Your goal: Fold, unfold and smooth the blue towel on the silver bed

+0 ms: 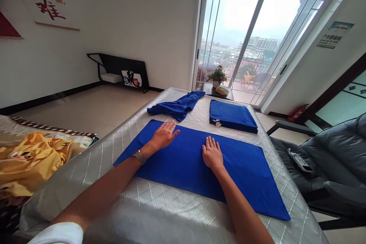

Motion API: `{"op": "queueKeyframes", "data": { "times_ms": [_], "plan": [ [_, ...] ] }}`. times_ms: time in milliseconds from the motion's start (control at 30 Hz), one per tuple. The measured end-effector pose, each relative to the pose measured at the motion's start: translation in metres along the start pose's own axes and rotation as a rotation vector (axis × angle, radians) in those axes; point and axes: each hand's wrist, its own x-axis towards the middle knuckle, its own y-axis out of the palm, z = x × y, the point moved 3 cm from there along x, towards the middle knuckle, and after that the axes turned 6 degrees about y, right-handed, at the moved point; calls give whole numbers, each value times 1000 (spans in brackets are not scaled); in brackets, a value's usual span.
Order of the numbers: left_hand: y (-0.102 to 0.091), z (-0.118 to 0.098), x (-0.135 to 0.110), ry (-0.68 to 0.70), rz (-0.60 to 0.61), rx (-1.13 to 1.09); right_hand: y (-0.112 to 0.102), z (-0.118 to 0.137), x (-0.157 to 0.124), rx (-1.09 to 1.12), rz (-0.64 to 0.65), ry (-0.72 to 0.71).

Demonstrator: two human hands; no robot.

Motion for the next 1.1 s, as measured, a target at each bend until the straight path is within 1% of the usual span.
{"op": "queueKeyframes", "data": {
  "times_ms": [67,100,133,167,200,233,300,367,400,467,567,700,767,800,867,933,1000,1067,1100],
  "plan": [
    [3,-60,-2,225,18,-86,0,0,-1,2,-12,-8],
    [6,-87,-3,309,34,-121,0,0,-2,-4,-17,-18],
    [11,-110,-3,352,66,-153,0,0,-2,-14,-18,-34],
    [16,-127,-3,363,106,-180,0,0,-3,-25,-16,-52],
    [22,-138,-3,354,143,-200,-1,0,-4,-33,-13,-63],
    [27,-144,-2,334,175,-213,-1,0,-4,-33,-10,-66],
    [33,-143,-1,291,207,-220,-2,0,-4,-12,-12,-47],
    [35,-128,-3,251,211,-207,-3,1,-4,24,-15,-19],
    [35,-117,-5,223,215,-195,-3,1,-3,40,-15,-11],
    [32,-87,-14,142,229,-164,-4,3,-3,61,-12,-5],
    [22,-30,-35,8,251,-99,-4,4,-3,73,-15,4],
    [7,52,-73,-190,264,14,-4,3,-4,73,-11,2],
    [1,81,-89,-260,255,48,-4,3,-4,75,-13,-6],
    [-1,91,-94,-276,248,57,-4,3,-4,76,-15,-8],
    [-2,100,-101,-285,232,63,-4,3,-3,74,-22,-7],
    [-1,100,-102,-283,218,67,-4,2,-4,69,-43,11],
    [0,97,-100,-284,211,73,-6,3,-7,61,-97,23],
    [2,96,-99,-283,208,77,-9,6,-14,52,-151,5],
    [2,96,-99,-285,208,75,-10,8,-19,48,-153,-16]
  ]
}}
